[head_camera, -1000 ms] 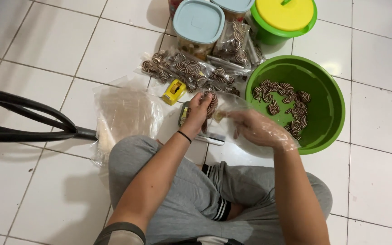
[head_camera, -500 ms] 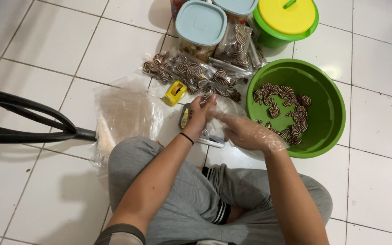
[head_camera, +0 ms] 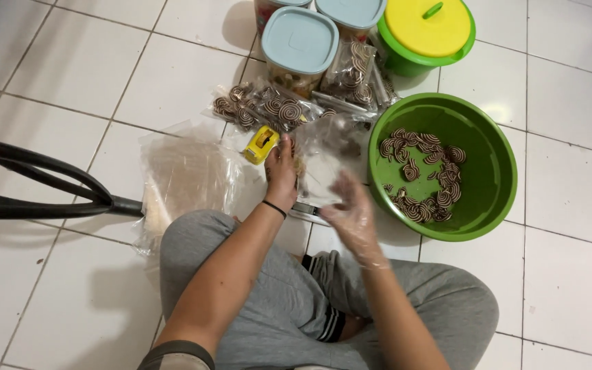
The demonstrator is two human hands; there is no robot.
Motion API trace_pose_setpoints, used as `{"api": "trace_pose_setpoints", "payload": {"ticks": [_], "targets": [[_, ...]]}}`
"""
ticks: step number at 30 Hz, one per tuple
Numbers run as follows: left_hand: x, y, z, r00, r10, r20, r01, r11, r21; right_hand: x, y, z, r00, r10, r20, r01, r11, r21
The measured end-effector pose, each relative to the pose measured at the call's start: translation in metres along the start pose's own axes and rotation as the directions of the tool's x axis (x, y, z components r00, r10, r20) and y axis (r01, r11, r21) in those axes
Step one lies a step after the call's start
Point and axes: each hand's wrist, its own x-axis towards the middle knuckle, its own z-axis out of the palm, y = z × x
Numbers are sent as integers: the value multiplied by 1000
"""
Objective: Manually packaging cookies into small plastic bags and weighing them on a digital scale.
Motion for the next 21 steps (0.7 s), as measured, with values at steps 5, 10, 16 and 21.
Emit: {"api": "trace_pose_setpoints", "payload": {"ticks": [5, 10, 16, 21], "targets": [[4, -8, -8, 979, -156, 135, 173, 976, -131, 25, 38, 3, 959, -206, -195, 251, 936, 248], [14, -19, -6, 961, -180, 209, 180, 983, 20, 36, 9, -45, 948, -274, -162, 317, 855, 411], [-21, -25, 4, 684, 40, 728, -175, 978, 111, 37, 22, -87, 988, -145, -51, 149, 827, 542], [-49, 1, 1, 662, -37, 749, -321, 889, 328, 47, 68, -92, 998, -57, -1, 41, 700, 713]]}}
